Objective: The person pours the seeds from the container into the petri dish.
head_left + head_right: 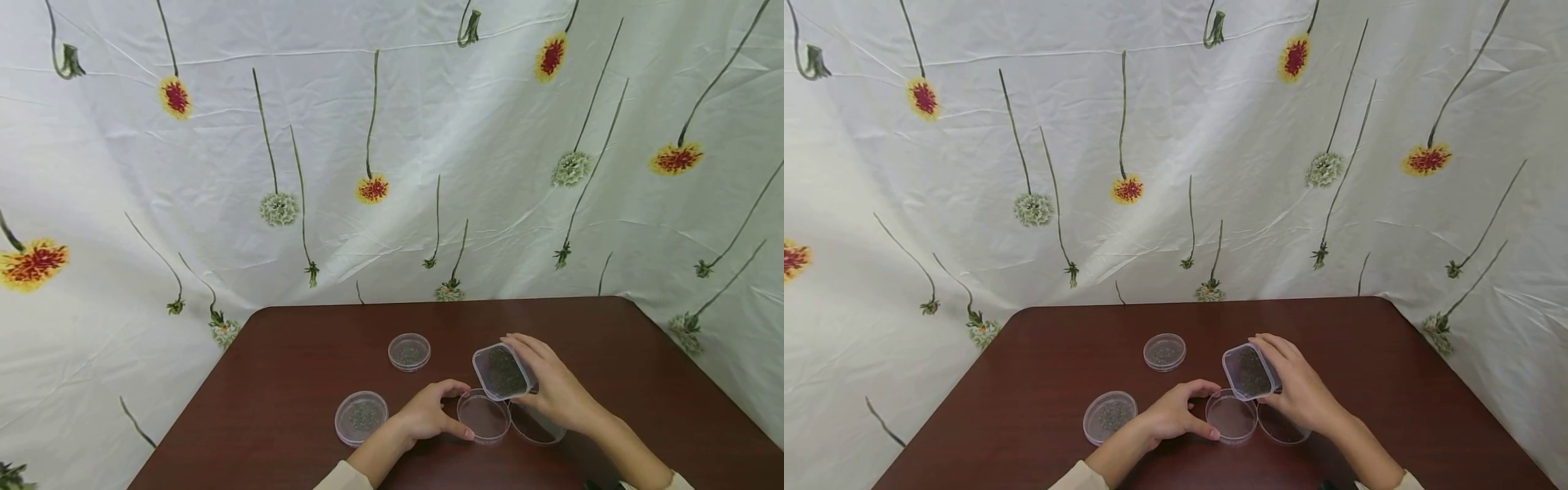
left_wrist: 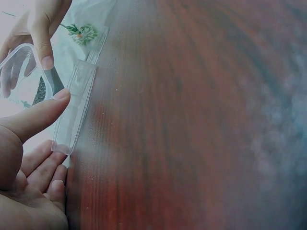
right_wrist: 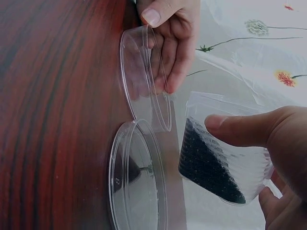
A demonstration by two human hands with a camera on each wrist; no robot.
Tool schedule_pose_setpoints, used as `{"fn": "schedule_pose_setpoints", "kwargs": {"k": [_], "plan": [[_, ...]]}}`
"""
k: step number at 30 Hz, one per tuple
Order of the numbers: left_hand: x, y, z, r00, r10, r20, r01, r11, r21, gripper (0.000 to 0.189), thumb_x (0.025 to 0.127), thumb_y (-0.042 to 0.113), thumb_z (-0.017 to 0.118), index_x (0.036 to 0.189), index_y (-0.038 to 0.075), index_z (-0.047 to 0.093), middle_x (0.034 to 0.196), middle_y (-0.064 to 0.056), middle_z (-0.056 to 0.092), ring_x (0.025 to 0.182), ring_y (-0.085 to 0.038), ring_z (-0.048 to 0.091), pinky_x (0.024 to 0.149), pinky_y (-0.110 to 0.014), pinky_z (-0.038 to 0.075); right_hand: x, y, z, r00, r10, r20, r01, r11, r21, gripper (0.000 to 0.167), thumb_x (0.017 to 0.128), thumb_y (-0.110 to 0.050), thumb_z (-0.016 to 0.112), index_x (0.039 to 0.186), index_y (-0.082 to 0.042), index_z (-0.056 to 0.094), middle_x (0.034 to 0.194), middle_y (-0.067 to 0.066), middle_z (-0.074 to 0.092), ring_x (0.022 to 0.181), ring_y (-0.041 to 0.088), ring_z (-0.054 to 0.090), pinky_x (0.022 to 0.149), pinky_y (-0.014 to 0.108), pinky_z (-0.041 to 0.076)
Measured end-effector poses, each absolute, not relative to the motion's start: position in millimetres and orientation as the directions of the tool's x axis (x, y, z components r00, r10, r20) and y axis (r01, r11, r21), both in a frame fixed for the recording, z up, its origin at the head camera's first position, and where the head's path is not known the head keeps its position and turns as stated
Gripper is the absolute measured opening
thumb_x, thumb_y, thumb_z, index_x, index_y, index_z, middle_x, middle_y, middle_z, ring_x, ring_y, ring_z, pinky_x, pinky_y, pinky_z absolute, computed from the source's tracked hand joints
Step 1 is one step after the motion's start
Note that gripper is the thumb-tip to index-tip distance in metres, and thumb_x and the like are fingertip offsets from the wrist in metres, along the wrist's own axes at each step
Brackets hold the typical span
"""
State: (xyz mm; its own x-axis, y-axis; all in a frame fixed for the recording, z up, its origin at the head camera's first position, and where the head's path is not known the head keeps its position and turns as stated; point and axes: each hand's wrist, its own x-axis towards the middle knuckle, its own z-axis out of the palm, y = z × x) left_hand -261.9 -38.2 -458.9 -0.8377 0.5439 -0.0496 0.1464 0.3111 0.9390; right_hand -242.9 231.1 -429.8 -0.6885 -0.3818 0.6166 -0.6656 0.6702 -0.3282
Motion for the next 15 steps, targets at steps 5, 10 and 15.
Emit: {"fn": "schedule_pose_setpoints", "kwargs": {"k": [5,10,15], "plan": [[-261.6,-38.6,-457.8,-0.836,0.547,-0.050,0.146,0.309,0.940,0.064,0.070,-0.003,0.093,0.126,0.012,0.069,0.122,0.005,0.067,0.122,-0.018,0.056,0.110,-0.048,0.039,-241.7,229.5,-427.5,-0.682,-0.394,0.616,-0.662,0.691,-0.291,0.110,0.051,0.002,0.102,0.148,-0.012,0.053,0.147,0.007,0.052,0.133,0.031,0.048,0.106,0.024,0.035],[-261.7,-38.8,-457.8,-0.835,0.548,-0.049,0.147,0.307,0.940,0.063,0.070,-0.003,0.093,0.126,0.012,0.069,0.122,0.005,0.067,0.122,-0.018,0.056,0.110,-0.048,0.039,-240.9,226.7,-425.4,-0.680,-0.402,0.613,-0.659,0.701,-0.272,0.111,0.050,0.003,0.102,0.149,-0.014,0.054,0.147,0.005,0.052,0.134,0.031,0.048,0.098,0.043,0.048],[-261.5,-38.5,-458.7,-0.835,0.547,-0.051,0.144,0.307,0.941,0.063,0.070,-0.003,0.093,0.126,0.011,0.069,0.122,0.006,0.067,0.122,-0.018,0.056,0.110,-0.048,0.038,-241.0,224.3,-425.5,-0.678,-0.421,0.603,-0.664,0.702,-0.258,0.108,0.052,0.004,0.101,0.148,-0.014,0.054,0.148,0.006,0.051,0.135,0.033,0.047,0.092,0.053,0.053]]}}
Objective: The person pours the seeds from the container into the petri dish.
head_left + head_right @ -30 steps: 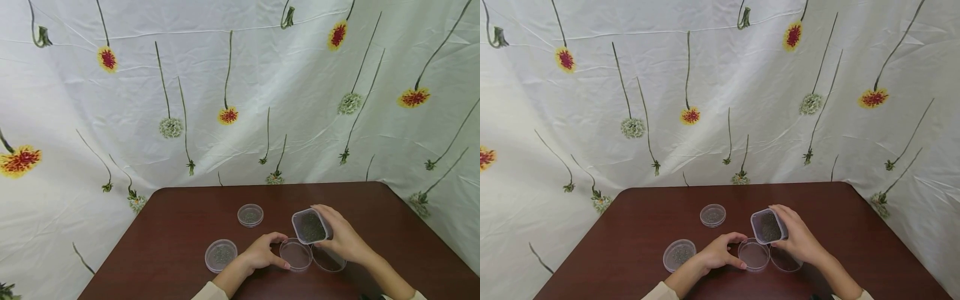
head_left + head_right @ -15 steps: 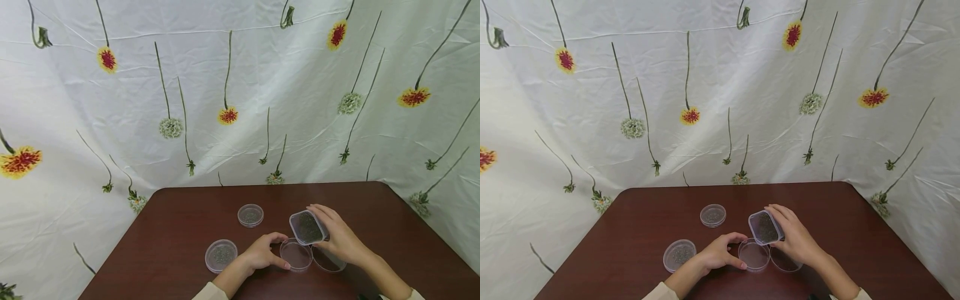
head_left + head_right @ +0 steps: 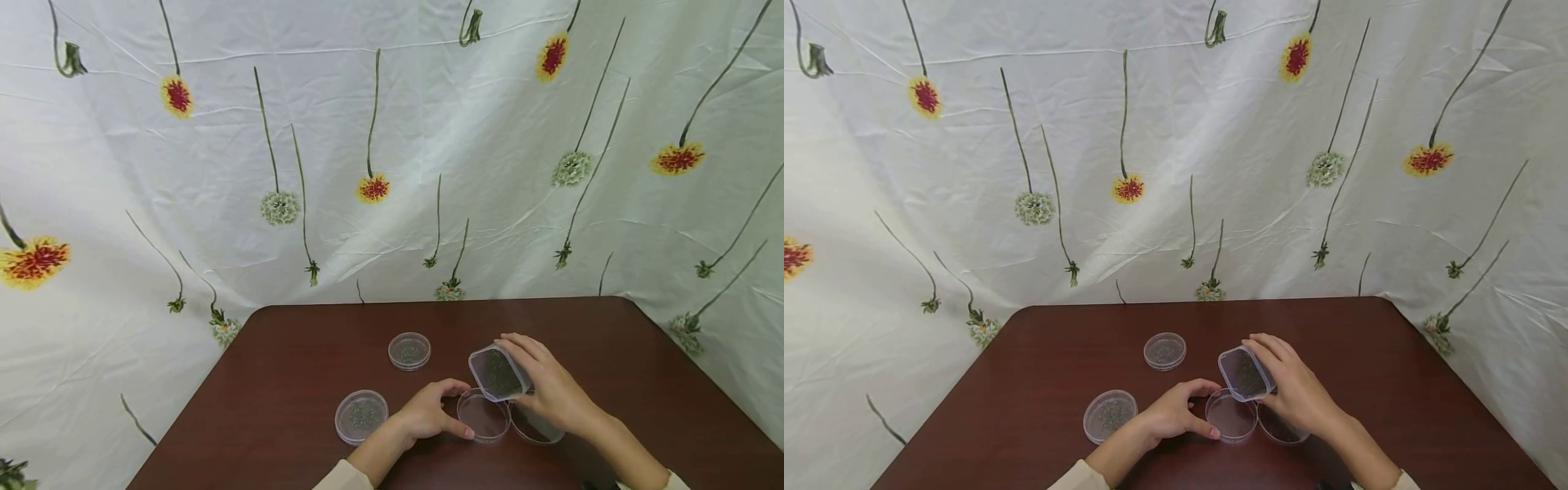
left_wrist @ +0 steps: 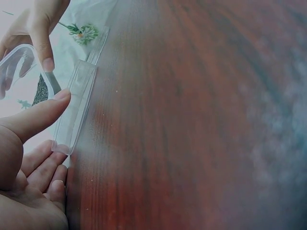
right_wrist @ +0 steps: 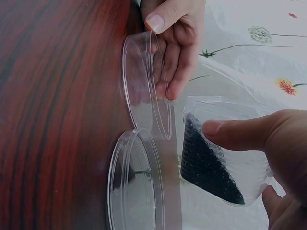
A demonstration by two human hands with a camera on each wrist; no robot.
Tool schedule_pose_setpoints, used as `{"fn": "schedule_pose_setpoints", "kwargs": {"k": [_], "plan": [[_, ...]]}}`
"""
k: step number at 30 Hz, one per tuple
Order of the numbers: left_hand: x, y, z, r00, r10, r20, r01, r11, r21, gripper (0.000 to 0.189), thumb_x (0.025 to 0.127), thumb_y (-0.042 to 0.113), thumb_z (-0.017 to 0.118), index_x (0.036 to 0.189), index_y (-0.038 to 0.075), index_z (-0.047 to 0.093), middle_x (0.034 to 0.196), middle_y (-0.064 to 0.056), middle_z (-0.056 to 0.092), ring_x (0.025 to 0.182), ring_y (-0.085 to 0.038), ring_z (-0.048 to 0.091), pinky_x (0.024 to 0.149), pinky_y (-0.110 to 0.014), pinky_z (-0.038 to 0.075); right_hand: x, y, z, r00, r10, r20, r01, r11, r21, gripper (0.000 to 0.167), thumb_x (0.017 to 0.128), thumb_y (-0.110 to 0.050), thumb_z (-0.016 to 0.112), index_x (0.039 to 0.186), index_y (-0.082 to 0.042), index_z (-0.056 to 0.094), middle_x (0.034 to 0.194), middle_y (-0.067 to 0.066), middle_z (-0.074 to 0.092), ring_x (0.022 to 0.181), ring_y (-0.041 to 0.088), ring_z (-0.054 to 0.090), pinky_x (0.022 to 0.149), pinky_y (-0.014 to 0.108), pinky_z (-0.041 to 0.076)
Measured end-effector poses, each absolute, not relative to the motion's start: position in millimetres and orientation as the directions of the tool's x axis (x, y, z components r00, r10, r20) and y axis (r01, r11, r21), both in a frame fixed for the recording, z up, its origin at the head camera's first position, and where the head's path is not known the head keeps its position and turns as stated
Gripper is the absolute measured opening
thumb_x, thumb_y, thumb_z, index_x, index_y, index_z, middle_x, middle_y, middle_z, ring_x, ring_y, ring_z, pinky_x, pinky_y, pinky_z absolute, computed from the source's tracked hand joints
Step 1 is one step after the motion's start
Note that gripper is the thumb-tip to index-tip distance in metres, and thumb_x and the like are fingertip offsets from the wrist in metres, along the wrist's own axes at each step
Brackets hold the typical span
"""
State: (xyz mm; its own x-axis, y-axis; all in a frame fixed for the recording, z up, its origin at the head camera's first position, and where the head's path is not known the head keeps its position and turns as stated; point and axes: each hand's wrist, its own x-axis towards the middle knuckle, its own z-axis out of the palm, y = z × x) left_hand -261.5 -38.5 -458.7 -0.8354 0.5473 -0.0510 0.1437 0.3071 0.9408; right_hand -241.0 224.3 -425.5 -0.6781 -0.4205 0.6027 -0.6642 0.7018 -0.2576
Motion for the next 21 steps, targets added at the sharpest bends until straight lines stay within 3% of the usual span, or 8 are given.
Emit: {"fn": "schedule_pose_setpoints", "kwargs": {"k": [6,21], "plan": [[-261.6,-38.0,-459.2,-0.836,0.546,-0.053,0.141,0.307,0.941,0.063,0.070,-0.003,0.093,0.126,0.012,0.068,0.122,0.006,0.067,0.122,-0.018,0.056,0.110,-0.048,0.038,-240.2,224.5,-427.3,-0.695,-0.429,0.577,-0.649,0.719,-0.247,0.107,0.054,0.005,0.100,0.148,-0.016,0.053,0.150,0.007,0.049,0.138,0.035,0.044,0.091,0.053,0.055],[-262.3,-39.4,-458.3,-0.830,0.555,-0.050,0.146,0.302,0.942,0.063,0.071,-0.001,0.093,0.127,0.011,0.068,0.122,0.005,0.067,0.121,-0.017,0.056,0.109,-0.047,0.039,-240.9,225.2,-425.8,-0.669,-0.479,0.568,-0.673,0.715,-0.190,0.102,0.058,0.002,0.099,0.148,-0.011,0.054,0.152,0.007,0.048,0.139,0.034,0.043,0.086,0.049,0.057]]}}
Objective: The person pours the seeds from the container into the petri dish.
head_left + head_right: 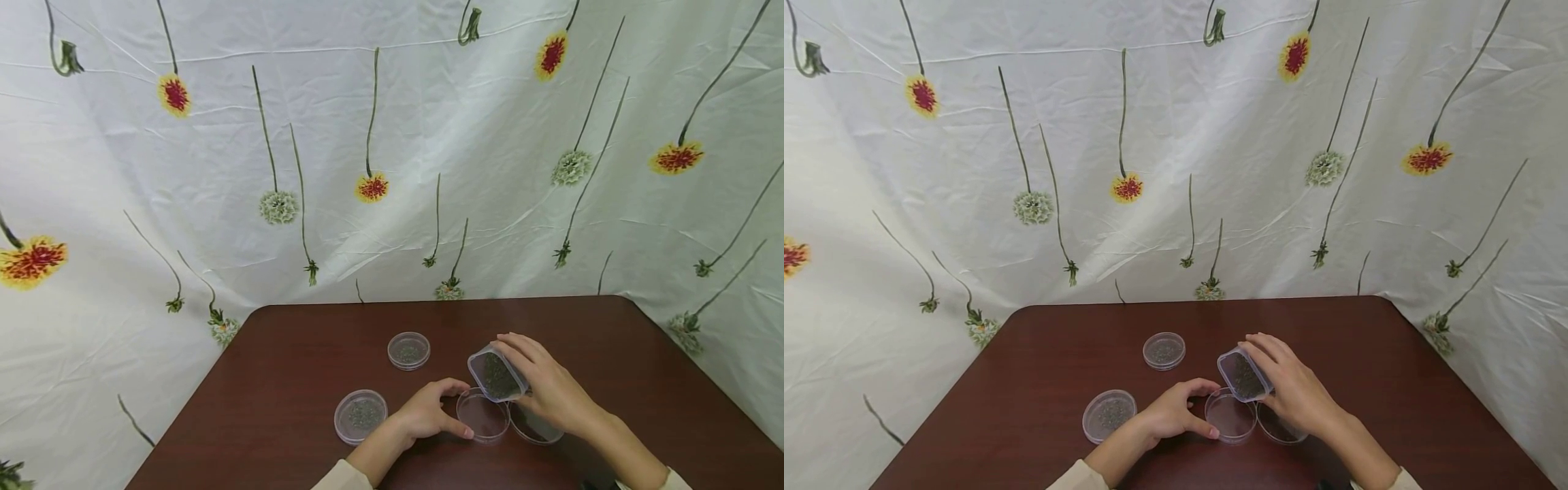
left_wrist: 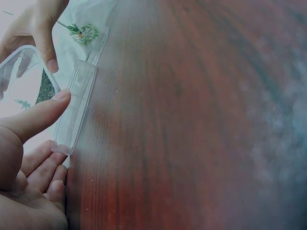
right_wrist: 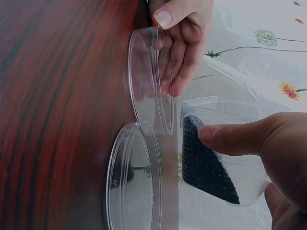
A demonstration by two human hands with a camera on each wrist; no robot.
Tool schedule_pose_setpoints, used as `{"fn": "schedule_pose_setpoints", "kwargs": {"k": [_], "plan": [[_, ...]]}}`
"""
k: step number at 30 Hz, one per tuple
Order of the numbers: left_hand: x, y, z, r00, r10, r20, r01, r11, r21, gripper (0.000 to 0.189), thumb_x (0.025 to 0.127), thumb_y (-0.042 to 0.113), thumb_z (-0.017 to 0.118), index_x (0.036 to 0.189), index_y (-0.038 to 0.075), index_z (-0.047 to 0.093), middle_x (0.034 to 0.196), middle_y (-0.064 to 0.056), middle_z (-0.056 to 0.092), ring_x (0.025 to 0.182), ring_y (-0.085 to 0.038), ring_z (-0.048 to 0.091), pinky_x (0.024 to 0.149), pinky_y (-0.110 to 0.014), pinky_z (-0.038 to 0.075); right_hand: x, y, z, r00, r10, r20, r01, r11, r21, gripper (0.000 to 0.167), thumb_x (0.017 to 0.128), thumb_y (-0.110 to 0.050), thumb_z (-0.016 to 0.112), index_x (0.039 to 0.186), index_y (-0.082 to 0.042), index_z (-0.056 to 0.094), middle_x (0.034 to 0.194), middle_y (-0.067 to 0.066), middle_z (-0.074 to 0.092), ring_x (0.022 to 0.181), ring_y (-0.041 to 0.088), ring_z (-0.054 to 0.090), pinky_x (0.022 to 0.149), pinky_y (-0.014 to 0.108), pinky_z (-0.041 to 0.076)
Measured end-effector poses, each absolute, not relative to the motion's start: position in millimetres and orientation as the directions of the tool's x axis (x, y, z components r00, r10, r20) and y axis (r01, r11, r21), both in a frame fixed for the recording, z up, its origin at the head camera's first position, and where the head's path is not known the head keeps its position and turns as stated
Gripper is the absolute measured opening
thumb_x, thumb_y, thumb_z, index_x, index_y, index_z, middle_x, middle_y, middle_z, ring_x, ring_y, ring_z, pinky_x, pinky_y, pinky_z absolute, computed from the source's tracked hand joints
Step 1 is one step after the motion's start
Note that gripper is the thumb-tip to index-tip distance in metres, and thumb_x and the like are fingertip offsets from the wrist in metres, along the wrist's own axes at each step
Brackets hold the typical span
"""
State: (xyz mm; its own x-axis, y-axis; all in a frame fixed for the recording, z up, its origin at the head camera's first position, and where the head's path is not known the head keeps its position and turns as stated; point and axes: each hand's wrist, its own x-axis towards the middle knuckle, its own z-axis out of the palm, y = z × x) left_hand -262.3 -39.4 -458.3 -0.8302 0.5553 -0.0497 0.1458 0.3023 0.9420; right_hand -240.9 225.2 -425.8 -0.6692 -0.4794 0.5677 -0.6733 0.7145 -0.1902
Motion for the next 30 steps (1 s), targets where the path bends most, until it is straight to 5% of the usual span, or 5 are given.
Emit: {"fn": "schedule_pose_setpoints", "kwargs": {"k": [30], "plan": [[-263.5,-39.5,-456.6,-0.822,0.565,-0.073,0.132,0.314,0.940,0.064,0.073,-0.003,0.092,0.130,0.012,0.067,0.126,0.006,0.064,0.125,-0.020,0.054,0.110,-0.048,0.039,-242.7,225.3,-425.7,-0.634,-0.529,0.564,-0.701,0.702,-0.130,0.104,0.056,0.003,0.099,0.149,-0.009,0.053,0.153,0.009,0.047,0.140,0.036,0.042,0.087,0.047,0.058]]}}
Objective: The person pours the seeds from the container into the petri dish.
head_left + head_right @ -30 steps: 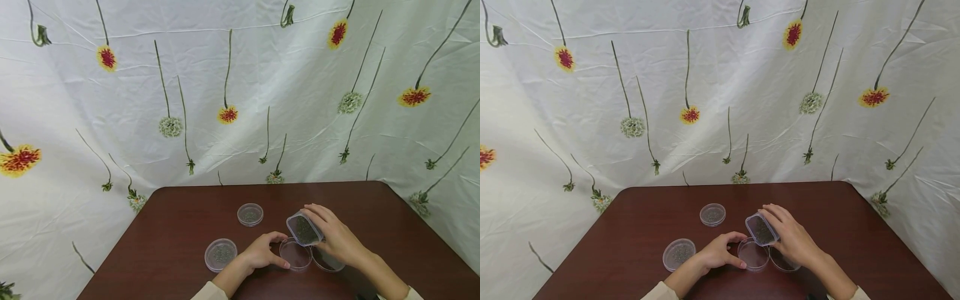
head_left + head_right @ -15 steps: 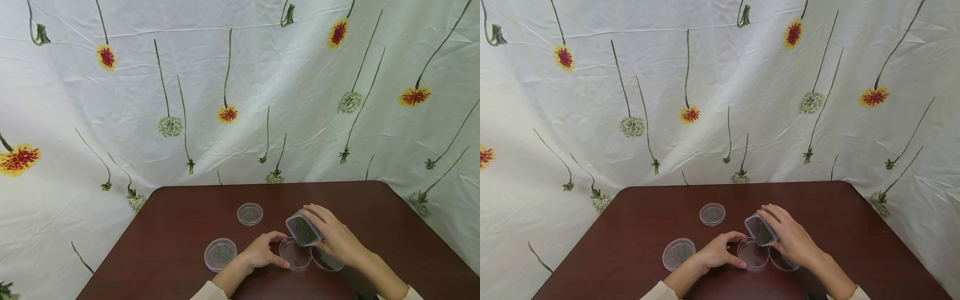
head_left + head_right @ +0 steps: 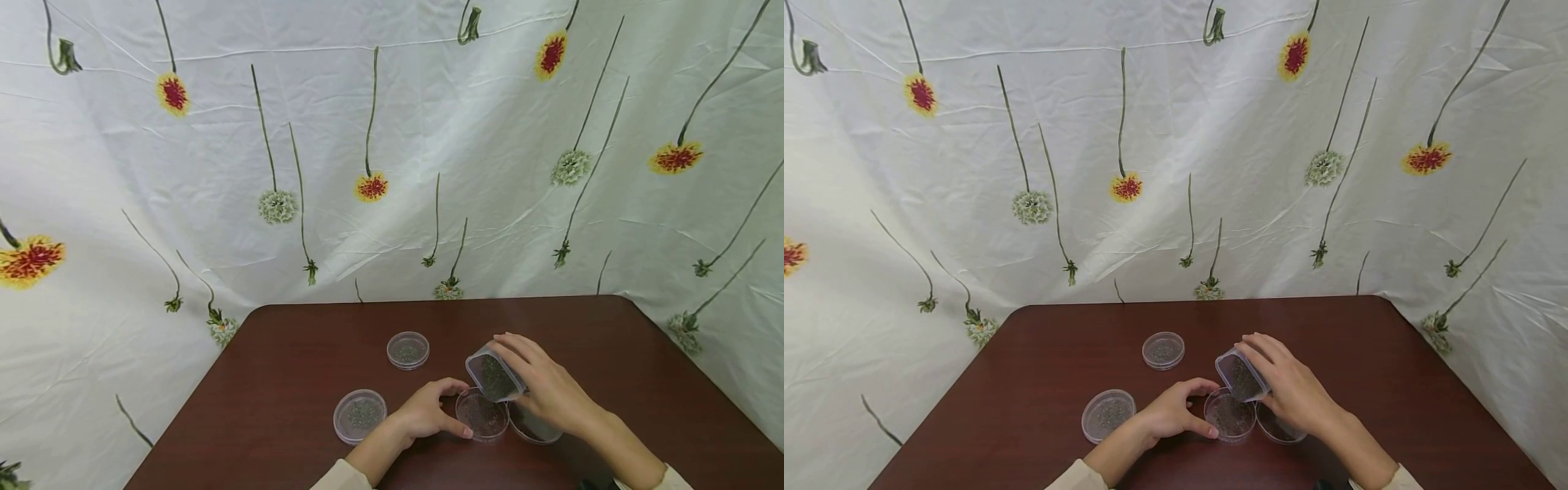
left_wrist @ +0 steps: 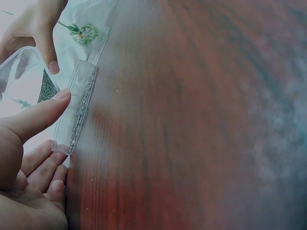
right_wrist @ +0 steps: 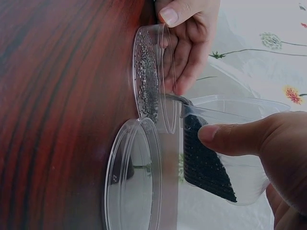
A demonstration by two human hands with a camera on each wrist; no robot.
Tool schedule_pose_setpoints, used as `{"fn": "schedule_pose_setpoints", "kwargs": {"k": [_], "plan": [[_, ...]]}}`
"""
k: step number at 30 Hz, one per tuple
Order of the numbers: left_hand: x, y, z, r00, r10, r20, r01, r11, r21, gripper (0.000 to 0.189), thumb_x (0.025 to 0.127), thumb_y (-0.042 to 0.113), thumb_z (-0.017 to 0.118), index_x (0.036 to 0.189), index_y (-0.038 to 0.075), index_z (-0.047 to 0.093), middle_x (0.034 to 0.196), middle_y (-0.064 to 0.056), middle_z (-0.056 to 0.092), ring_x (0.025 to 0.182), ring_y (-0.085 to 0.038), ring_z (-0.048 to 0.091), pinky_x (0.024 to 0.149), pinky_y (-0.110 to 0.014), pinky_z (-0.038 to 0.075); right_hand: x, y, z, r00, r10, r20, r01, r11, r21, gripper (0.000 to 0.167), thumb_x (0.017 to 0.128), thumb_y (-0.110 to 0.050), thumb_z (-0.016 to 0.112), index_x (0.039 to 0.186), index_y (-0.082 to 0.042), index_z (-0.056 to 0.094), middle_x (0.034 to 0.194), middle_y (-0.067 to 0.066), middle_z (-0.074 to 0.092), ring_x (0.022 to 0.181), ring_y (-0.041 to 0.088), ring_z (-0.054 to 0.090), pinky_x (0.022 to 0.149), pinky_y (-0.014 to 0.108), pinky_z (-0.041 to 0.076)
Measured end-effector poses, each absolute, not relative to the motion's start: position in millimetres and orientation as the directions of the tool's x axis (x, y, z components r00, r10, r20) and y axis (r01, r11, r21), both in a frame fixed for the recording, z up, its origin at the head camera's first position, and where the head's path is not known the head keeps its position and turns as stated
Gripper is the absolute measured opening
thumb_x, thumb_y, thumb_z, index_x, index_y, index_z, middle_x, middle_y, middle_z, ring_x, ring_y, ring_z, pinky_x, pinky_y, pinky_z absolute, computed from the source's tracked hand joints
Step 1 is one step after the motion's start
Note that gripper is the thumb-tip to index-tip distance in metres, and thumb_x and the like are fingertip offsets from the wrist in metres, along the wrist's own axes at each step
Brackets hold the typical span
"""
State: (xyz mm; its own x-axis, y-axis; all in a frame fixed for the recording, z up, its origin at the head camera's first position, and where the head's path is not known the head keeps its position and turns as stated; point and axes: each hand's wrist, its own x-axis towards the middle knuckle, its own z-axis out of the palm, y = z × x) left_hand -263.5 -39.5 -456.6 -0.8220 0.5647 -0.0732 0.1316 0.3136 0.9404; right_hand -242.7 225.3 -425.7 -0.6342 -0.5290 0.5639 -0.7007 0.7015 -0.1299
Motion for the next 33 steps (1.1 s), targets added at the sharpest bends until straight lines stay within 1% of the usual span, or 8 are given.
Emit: {"fn": "schedule_pose_setpoints", "kwargs": {"k": [6,13,17,21,24,27,30,33], "plan": [[-264.8,-39.3,-458.8,-0.824,0.562,-0.076,0.128,0.315,0.940,0.065,0.073,-0.003,0.092,0.130,0.013,0.067,0.127,0.005,0.063,0.125,-0.021,0.054,0.110,-0.049,0.039,-242.3,224.7,-423.9,-0.638,-0.527,0.562,-0.698,0.704,-0.133,0.103,0.057,0.003,0.099,0.148,-0.009,0.054,0.153,0.008,0.047,0.141,0.036,0.042,0.087,0.047,0.057],[-264.6,-39.7,-458.4,-0.822,0.564,-0.083,0.124,0.319,0.939,0.065,0.073,-0.002,0.092,0.132,0.012,0.067,0.128,0.005,0.063,0.127,-0.022,0.053,0.111,-0.049,0.038,-242.6,224.2,-423.7,-0.649,-0.530,0.546,-0.695,0.705,-0.140,0.103,0.057,0.005,0.098,0.149,-0.009,0.054,0.154,0.008,0.046,0.141,0.037,0.041,0.084,0.045,0.058],[-264.7,-39.7,-458.3,-0.822,0.565,-0.079,0.126,0.315,0.941,0.065,0.073,-0.002,0.092,0.131,0.012,0.067,0.127,0.006,0.063,0.126,-0.021,0.054,0.110,-0.048,0.038,-242.9,224.4,-423.8,-0.661,-0.519,0.541,-0.689,0.706,-0.165,0.102,0.059,0.004,0.098,0.149,-0.010,0.053,0.154,0.008,0.046,0.140,0.036,0.043,0.086,0.046,0.058],[-264.7,-40.2,-458.4,-0.822,0.565,-0.076,0.127,0.312,0.941,0.064,0.073,-0.001,0.092,0.130,0.012,0.067,0.126,0.006,0.064,0.126,-0.020,0.054,0.110,-0.047,0.038,-244.1,225.3,-424.0,-0.691,-0.481,0.539,-0.676,0.695,-0.246,0.103,0.058,0.000,0.100,0.149,-0.011,0.053,0.151,0.009,0.049,0.137,0.034,0.045,0.095,0.053,0.053],[-264.5,-40.5,-458.6,-0.823,0.564,-0.075,0.128,0.311,0.942,0.063,0.073,-0.001,0.093,0.130,0.012,0.067,0.126,0.006,0.064,0.126,-0.019,0.054,0.110,-0.046,0.038,-244.8,226.8,-423.6,-0.724,-0.450,0.523,-0.659,0.676,-0.330,0.103,0.058,-0.001,0.100,0.149,-0.009,0.052,0.150,0.012,0.050,0.136,0.036,0.046,0.100,0.059,0.048],[-264.5,-40.5,-459.2,-0.823,0.564,-0.071,0.130,0.308,0.942,0.063,0.073,-0.001,0.093,0.129,0.012,0.068,0.125,0.006,0.064,0.125,-0.018,0.054,0.110,-0.046,0.038,-245.7,228.6,-423.1,-0.757,-0.422,0.499,-0.632,0.666,-0.396,0.101,0.059,-0.002,0.099,0.148,-0.006,0.052,0.148,0.015,0.050,0.134,0.039,0.047,0.100,0.062,0.045],[-264.9,-40.2,-459.8,-0.823,0.565,-0.063,0.137,0.304,0.943,0.062,0.072,-0.001,0.093,0.128,0.012,0.068,0.124,0.006,0.065,0.124,-0.017,0.054,0.110,-0.045,0.039,-247.7,230.7,-423.0,-0.785,-0.395,0.477,-0.604,0.661,-0.446,0.098,0.062,-0.004,0.099,0.148,-0.007,0.051,0.147,0.016,0.052,0.129,0.038,0.050,0.098,0.061,0.046],[-265.2,-40.0,-460.2,-0.823,0.565,-0.057,0.142,0.301,0.943,0.062,0.072,-0.001,0.093,0.128,0.012,0.068,0.123,0.006,0.065,0.123,-0.016,0.055,0.109,-0.045,0.039,-249.9,232.8,-423.1,-0.808,-0.374,0.455,-0.578,0.650,-0.493,0.096,0.064,-0.006,0.098,0.148,-0.008,0.051,0.143,0.014,0.054,0.120,0.033,0.056,0.092,0.053,0.051]]}}
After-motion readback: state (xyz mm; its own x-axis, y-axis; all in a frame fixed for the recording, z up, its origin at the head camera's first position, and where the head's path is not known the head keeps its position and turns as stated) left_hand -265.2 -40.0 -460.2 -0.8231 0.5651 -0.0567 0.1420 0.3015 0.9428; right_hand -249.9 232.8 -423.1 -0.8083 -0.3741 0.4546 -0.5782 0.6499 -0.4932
